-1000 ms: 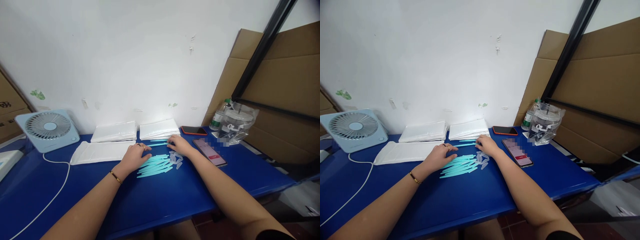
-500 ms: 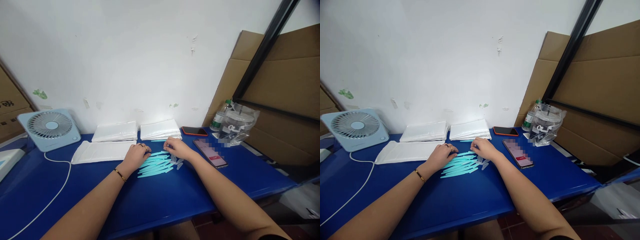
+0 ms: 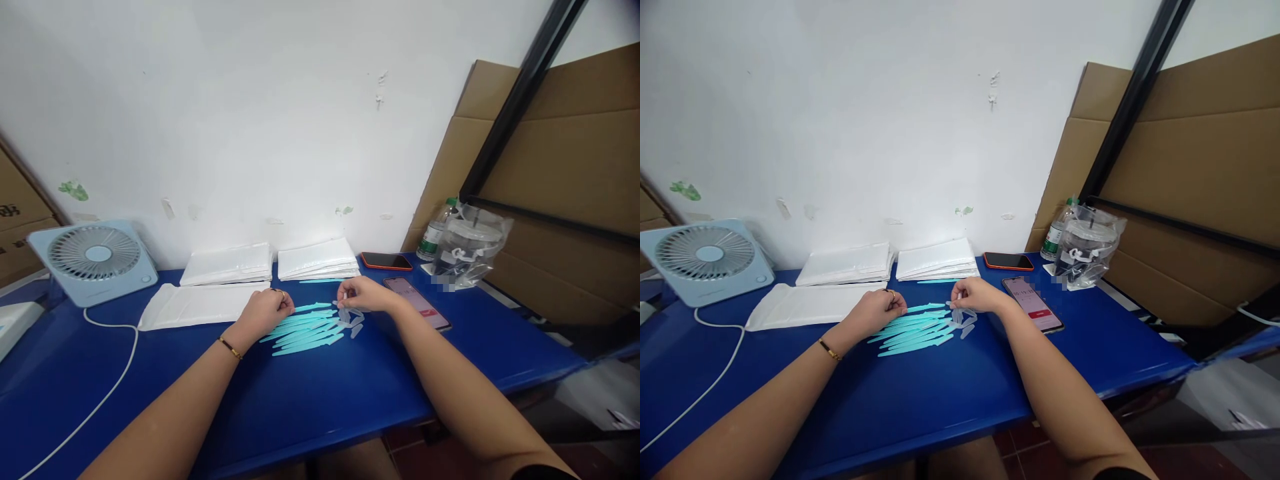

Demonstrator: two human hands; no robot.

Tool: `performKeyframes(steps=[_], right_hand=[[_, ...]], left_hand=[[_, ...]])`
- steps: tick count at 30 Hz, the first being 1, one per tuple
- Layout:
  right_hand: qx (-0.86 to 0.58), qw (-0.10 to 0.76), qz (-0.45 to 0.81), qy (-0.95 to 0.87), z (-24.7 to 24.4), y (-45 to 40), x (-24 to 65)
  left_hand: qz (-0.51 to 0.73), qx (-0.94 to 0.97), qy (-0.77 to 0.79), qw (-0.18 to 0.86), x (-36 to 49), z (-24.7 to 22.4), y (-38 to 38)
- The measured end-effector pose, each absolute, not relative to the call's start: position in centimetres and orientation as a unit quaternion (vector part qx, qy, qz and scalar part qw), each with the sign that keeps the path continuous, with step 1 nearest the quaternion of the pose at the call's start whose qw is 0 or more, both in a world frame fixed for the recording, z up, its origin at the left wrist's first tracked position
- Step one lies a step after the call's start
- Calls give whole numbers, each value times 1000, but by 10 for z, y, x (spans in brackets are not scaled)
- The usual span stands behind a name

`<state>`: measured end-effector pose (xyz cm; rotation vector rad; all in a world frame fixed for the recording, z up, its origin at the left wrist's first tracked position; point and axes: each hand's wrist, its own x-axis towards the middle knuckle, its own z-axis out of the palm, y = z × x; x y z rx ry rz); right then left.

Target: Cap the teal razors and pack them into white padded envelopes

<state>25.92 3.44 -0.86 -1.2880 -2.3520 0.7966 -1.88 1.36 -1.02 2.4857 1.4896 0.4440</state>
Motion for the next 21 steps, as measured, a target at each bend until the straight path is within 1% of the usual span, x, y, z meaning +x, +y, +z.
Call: performKeyframes(steps=[2, 4, 5, 8, 10, 15, 21], right_hand=[[-467, 201, 237, -828, -12, 41, 269], [-491, 248, 146, -822, -19, 49, 274], [-501, 257, 101, -820, -22, 53, 274], [-519, 218, 22, -826, -32, 62, 268], [-522, 198, 7, -830, -34, 63, 263], [-469, 193, 39, -861, -33, 57, 253], [-499, 200, 25, -843, -33, 55, 249]], left_hand=[[151, 845, 500, 115, -19, -10, 12], [163, 847, 493, 113, -18, -9, 10], [167, 849, 490, 106, -16, -8, 9], [164, 855, 484, 86, -13, -7, 6], [164, 855, 485, 78, -13, -7, 6], [187, 850, 489, 56, -16, -12, 9], [199, 852, 482, 47, -15, -13, 10]])
